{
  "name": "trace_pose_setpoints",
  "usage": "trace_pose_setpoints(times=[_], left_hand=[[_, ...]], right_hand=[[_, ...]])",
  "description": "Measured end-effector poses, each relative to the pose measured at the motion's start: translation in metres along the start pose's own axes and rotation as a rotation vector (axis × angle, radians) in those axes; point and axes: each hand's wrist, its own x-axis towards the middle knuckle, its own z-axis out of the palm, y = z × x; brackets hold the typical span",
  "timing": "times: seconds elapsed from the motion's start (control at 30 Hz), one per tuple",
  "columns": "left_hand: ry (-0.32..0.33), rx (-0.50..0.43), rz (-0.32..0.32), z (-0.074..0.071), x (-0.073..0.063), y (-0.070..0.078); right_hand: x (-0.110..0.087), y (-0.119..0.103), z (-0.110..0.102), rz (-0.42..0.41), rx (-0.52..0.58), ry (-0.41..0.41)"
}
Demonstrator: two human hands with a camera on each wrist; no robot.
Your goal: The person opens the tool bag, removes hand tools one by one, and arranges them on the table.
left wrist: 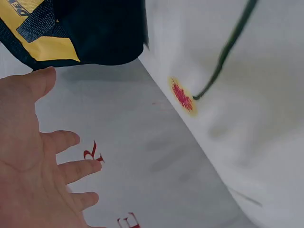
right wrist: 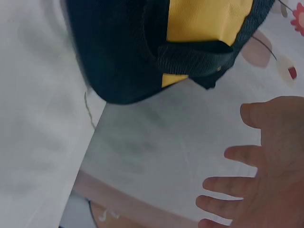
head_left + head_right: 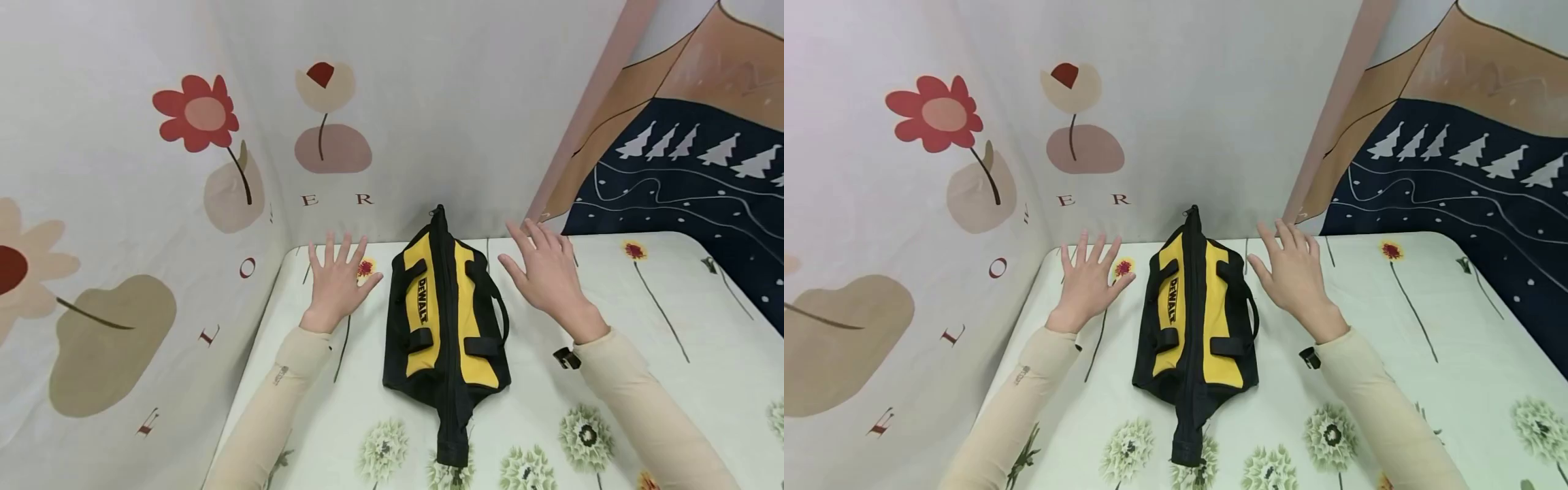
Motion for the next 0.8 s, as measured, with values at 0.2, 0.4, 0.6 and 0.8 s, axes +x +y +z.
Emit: trace_pose_setpoints(times=[0.2, 0.4, 0.6, 0.8], left_hand=[[0.02, -0.275, 0.001, 0.009, 0.015, 0.007], [0.096, -0.57, 0.027, 0.022, 0.032, 0.019], [0.099, -0.942, 0.04, 0.041, 0.056, 0.037], [0.084, -1.21, 0.016, 0.052, 0.075, 0.059]], right_hand=[[0.021, -0.016, 0.01, -0.068, 0.093, 0.114], [0.047, -0.028, 0.019, -0.098, 0.203, 0.22], [0.075, -0.043, 0.027, -0.077, 0.316, 0.192], [0.095, -0.059, 0.034, -0.017, 0.375, 0.132]])
